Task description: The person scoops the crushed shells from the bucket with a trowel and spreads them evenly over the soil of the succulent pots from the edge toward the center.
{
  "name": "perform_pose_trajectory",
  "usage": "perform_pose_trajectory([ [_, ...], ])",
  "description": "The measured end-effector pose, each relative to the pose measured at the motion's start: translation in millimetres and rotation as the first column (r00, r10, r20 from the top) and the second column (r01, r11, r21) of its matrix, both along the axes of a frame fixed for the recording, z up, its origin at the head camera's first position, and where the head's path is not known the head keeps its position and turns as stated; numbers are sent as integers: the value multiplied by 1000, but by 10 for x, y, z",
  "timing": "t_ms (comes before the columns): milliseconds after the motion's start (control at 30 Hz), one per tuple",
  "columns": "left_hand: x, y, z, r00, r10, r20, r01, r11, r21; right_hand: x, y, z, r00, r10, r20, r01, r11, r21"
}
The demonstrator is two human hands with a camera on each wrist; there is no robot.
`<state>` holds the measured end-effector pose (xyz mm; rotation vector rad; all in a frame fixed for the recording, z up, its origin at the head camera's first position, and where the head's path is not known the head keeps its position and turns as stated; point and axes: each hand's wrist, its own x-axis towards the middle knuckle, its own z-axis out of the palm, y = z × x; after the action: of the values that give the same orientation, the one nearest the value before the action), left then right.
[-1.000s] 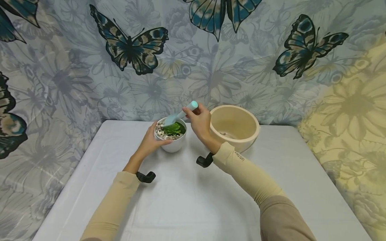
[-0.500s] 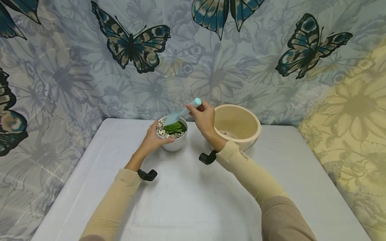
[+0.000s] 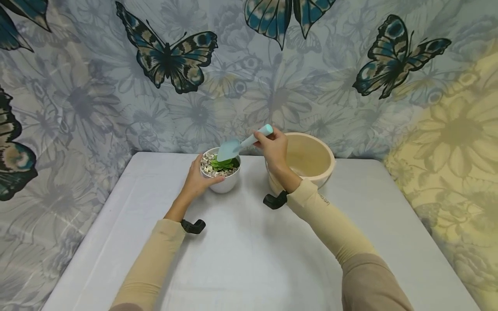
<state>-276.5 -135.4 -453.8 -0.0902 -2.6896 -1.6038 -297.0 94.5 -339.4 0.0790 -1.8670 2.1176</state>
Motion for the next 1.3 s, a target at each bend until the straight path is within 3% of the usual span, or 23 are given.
perform_pose_trajectory([
  [233, -2, 5, 13, 1000, 10, 19, -10, 1000, -18, -16, -24, 20, 998, 37, 50, -35, 998, -47],
  [500, -19, 5, 55, 1000, 12, -7, -12, 1000, -6, -49, -201, -7, 994, 104, 42, -104, 994, -15],
  [667, -30, -5, 63, 1000, 18, -9, -18, 1000, -7, -38, -281, -44, 987, 158, 34, -160, 986, 48],
  [833, -16, -8, 11, 1000, 18, 6, -18, 1000, -4, -32, -280, -96, 986, 161, 44, -165, 981, 106],
  [1067, -18, -4, 13, 1000, 22, 6, -22, 1000, 8, -92, -203, -97, 985, 123, 119, -126, 992, 17],
  [1300, -33, -8, 46, 1000, 20, 15, -19, 999, -46, -140, -93, -57, 982, 105, 158, -88, 990, -113],
])
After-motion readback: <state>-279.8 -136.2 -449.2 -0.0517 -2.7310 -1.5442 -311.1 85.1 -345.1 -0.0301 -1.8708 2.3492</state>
